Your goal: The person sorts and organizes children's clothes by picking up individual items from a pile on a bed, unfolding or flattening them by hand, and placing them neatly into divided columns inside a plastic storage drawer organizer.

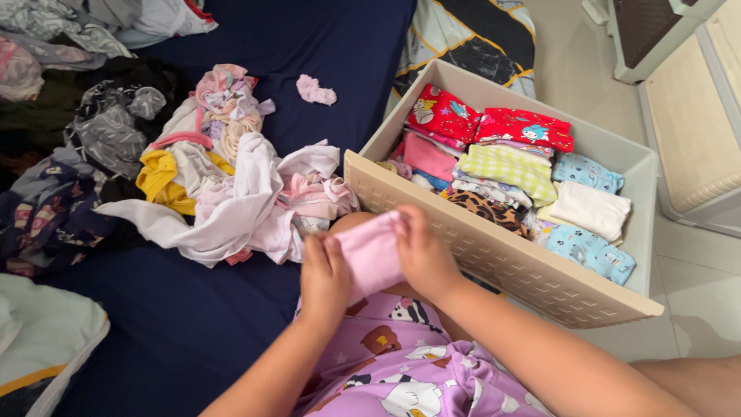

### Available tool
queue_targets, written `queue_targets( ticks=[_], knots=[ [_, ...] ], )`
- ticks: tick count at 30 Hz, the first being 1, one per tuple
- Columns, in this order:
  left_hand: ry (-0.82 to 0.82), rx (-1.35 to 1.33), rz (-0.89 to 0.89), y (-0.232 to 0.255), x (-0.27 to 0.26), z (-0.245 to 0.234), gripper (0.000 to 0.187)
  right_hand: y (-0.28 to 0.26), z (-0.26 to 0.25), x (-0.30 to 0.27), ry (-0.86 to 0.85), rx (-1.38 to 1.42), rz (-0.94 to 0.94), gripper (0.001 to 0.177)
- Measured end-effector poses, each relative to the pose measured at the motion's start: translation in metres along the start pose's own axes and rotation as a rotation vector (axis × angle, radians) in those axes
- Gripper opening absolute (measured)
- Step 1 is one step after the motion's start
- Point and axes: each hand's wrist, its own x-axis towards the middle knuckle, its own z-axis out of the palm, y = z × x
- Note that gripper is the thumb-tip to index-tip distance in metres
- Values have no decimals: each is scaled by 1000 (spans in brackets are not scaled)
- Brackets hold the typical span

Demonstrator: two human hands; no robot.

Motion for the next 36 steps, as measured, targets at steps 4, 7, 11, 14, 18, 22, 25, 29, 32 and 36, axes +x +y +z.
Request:
queue_targets(
  ticks=[4, 7, 11, 14, 18, 22, 25, 29, 32, 36],
  knots=[
    [-103, 264, -208, -19, 21, -1, 32, 16, 21, 17, -161, -125, 138, 40],
    [-215, 386, -328, -39, 21, -10, 41, 28, 23, 17, -214, -178, 252, 47],
    [-372, 133, -258, -38, 12, -19, 37, 47, 9, 0, -417, -114, 261, 44],
    [-453, -143, -402, -3, 10, -16, 41, 50, 3, -13, -539, -33, 278, 44],
    [-479, -445, -287, 32, 44, 11, 45, 40, -19, 10, -329, 1044, 813, 40],
    [-467, -425, 168, 36, 131, 89, 48, 68, -61, 84, 38, 1238, 829, 30],
    [-503, -473, 116, 49, 220, 171, 70, 132, -67, 144, 328, 932, 360, 34],
    [-547, -276, 60, 31, 301, 255, 81, 233, -43, 206, 490, 521, 433, 46],
    [-376, -13, 366, -16, 335, 318, 64, 300, -10, 223, 503, 215, 418, 51],
    [-350, 135, 409, -69, 329, 363, 49, 362, 28, 215, 438, -148, 386, 46]
  ],
)
